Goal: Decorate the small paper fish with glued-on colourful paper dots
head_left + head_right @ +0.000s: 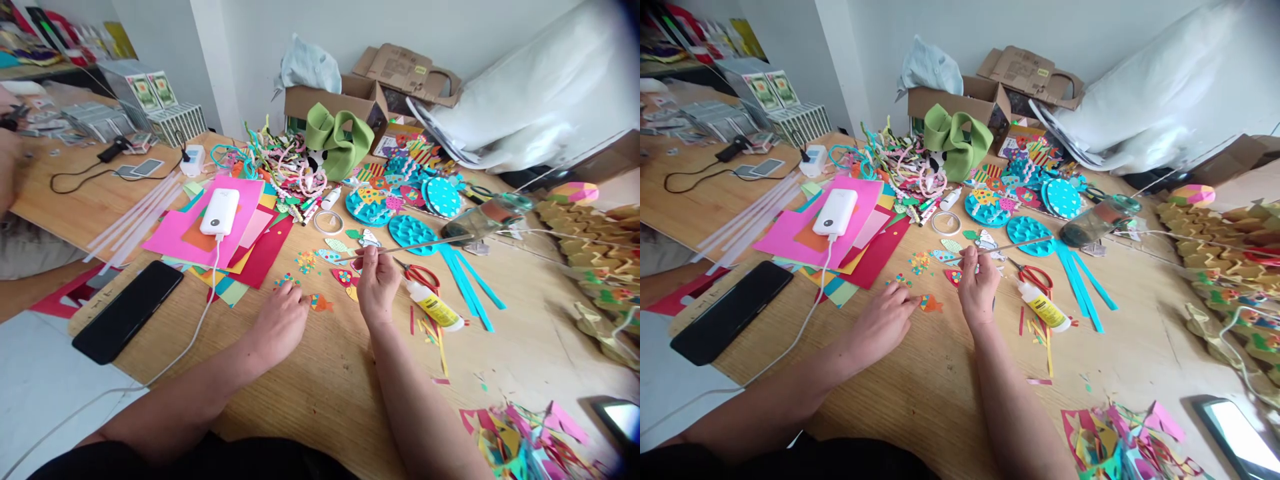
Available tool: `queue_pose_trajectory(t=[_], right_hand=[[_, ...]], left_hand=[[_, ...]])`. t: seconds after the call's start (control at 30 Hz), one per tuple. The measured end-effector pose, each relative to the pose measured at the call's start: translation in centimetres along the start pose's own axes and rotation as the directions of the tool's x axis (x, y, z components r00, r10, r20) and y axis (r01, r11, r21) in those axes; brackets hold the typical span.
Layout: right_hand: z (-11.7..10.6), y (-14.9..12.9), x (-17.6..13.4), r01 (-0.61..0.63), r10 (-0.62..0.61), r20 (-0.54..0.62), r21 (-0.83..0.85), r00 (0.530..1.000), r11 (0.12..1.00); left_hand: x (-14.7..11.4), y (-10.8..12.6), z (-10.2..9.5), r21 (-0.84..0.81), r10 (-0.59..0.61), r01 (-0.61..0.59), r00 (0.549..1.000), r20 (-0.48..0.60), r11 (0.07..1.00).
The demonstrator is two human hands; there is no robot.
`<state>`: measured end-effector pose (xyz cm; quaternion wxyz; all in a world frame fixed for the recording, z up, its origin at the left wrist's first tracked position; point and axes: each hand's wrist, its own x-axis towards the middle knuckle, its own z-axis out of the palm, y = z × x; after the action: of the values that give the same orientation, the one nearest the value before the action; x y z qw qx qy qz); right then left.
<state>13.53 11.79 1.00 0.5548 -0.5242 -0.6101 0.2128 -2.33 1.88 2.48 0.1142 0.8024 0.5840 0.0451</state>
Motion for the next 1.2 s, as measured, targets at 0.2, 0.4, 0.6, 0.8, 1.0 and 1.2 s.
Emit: queue_pose_trajectory(t=[0.2, 0.4, 0.6, 0.8, 1.0, 1.2], right_hand=[[0.0, -0.1, -0.1, 0.015, -0.014, 0.026, -0.007, 1.0, 1.0], [-0.1, -0.4, 0.1, 0.022, -0.022, 0.042, 0.005, 0.999, 1.0], [-0.3, -0.6, 0.4, 0.008, -0.01, 0.041, 0.032, 0.999, 0.999], [-0.3, -0.5, 0.3, 0.01, -0.012, 0.064, 0.039, 0.998, 0.999], [-0.4, -0.7, 0.5, 0.012, -0.015, 0.057, 0.041, 0.998, 0.999], [-0.3, -0.8, 0.4, -0.017, 0.012, 0.078, 0.072, 0.997, 0.997]], left_hand=[[0.2, -0.2, 0.3, -0.043, -0.022, 0.019, 0.998, -0.055, 0.999], [-0.4, 0.6, -0.2, -0.038, -0.014, 0.01, 0.994, -0.108, 0.999], [-2.0, 3.4, 0.7, 0.072, 0.027, -0.025, 0.999, -0.033, 0.997], [-1.6, 3.5, 1.5, 0.189, -0.024, 0.025, 1.0, -0.011, 0.982], [-1.0, 3.8, 1.2, 0.209, -0.018, 0.012, 0.999, 0.026, 0.978], [-1.0, 4.1, 1.6, 0.225, -0.009, 0.006, 1.0, 0.011, 0.974]])
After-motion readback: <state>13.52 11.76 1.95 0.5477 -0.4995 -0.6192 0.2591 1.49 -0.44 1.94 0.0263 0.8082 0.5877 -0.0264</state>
